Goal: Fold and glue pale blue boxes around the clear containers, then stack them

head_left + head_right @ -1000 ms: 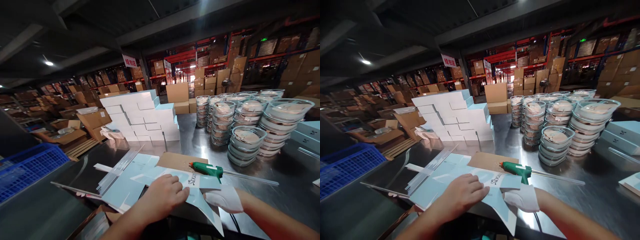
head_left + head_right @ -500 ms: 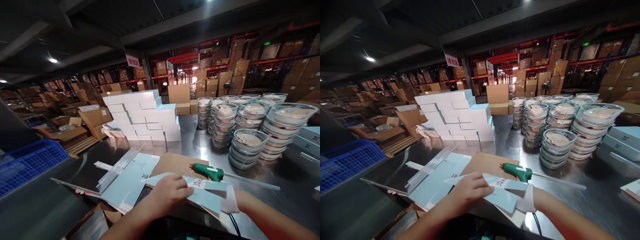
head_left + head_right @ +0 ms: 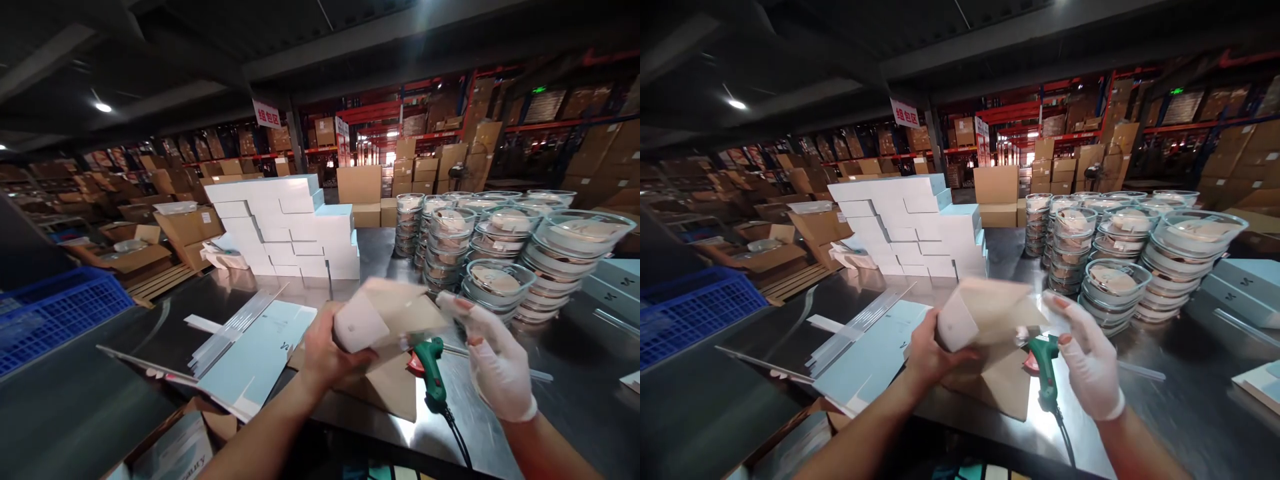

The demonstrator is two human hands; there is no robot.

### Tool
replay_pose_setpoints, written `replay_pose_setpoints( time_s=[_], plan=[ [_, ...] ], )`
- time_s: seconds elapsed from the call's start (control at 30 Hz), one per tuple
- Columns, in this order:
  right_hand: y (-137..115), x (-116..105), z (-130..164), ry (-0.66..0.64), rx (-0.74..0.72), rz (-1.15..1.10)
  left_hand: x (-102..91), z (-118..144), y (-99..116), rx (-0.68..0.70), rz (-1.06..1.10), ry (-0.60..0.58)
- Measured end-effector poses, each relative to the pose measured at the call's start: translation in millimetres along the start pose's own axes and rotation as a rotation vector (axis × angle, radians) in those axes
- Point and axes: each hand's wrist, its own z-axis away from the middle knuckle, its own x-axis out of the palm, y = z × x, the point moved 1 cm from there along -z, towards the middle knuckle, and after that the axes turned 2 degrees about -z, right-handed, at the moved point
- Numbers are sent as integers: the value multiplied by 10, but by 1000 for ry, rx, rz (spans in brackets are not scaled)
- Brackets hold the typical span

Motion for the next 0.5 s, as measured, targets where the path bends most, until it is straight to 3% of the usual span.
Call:
replay_pose_setpoints(
  time_s=[0.07, 0.13, 0.3, 0.37, 0.5],
  plan=[
    [8, 97, 18, 18, 9, -40, 80, 59, -34, -147, 142, -19],
    [41, 218, 54, -96, 115, -57, 186, 129, -58, -161, 264, -78],
    [23, 414, 103, -243, 301, -181, 254, 192, -62, 135, 292, -160],
    [-47, 488, 88, -210, 339, -209, 215, 179, -33, 159, 316, -159],
    [-167, 640, 56, 21, 288, -41, 166, 229, -1, 93, 390, 29]
  ],
)
